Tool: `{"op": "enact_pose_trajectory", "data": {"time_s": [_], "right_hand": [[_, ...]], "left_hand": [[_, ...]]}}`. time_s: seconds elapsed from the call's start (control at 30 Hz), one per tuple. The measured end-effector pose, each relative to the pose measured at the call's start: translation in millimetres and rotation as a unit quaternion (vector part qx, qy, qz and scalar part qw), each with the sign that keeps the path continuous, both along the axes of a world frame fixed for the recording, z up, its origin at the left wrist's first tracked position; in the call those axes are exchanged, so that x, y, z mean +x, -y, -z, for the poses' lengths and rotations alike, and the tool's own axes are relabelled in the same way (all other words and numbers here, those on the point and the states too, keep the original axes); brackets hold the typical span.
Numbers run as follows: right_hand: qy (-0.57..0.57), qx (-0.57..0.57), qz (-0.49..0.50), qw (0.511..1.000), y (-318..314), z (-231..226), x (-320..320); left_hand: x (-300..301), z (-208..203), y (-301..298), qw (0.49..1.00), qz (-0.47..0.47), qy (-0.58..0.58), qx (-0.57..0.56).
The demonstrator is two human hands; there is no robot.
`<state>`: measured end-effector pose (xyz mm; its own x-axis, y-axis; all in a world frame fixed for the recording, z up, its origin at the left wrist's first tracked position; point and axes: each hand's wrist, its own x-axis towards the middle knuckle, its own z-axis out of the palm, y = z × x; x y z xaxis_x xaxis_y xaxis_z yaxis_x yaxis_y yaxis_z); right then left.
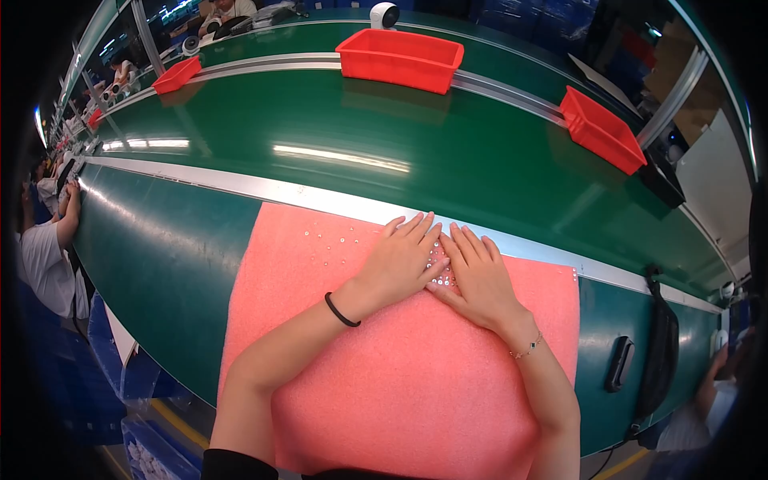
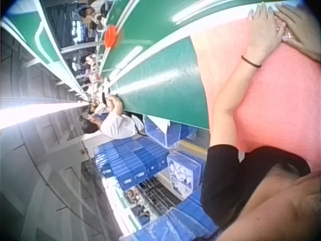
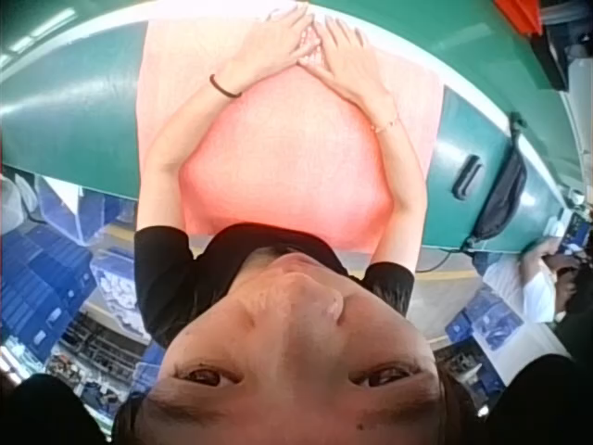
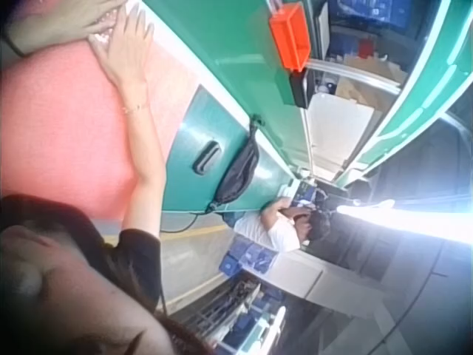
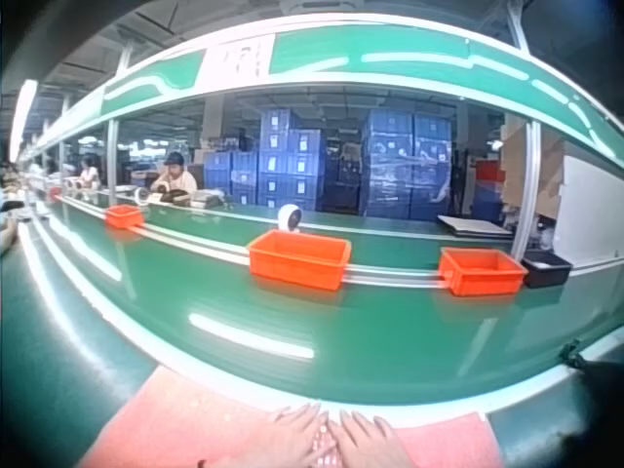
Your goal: Sorting and arranging small electronic components on a foam mat at a factory assembly line.
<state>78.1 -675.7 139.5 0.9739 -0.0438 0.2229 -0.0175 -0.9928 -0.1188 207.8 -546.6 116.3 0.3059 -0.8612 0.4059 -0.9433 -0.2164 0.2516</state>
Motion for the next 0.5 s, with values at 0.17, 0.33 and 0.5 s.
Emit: {"op": "enact_pose_trajectory", "data": {"time_s": [0.17, 0.33, 0.5], "right_hand": [[0.004, -0.002, -0.001, 1.000, -0.3, 1.1, 0.4], [0.000, -0.001, 0.002, 1.000, -0.4, 0.5, 0.2], [-0.001, 0.003, 0.001, 1.000, -0.6, -0.1, 0.0]], "left_hand": [[0.2, -0.7, -0.7, 1.000, -0.001, -0.004, 0.005], [-0.5, -3.2, -1.5, 1.000, -0.002, -0.004, 0.027], [-0.5, -3.3, -1.5, 1.000, -0.002, -0.001, 0.029]]}}
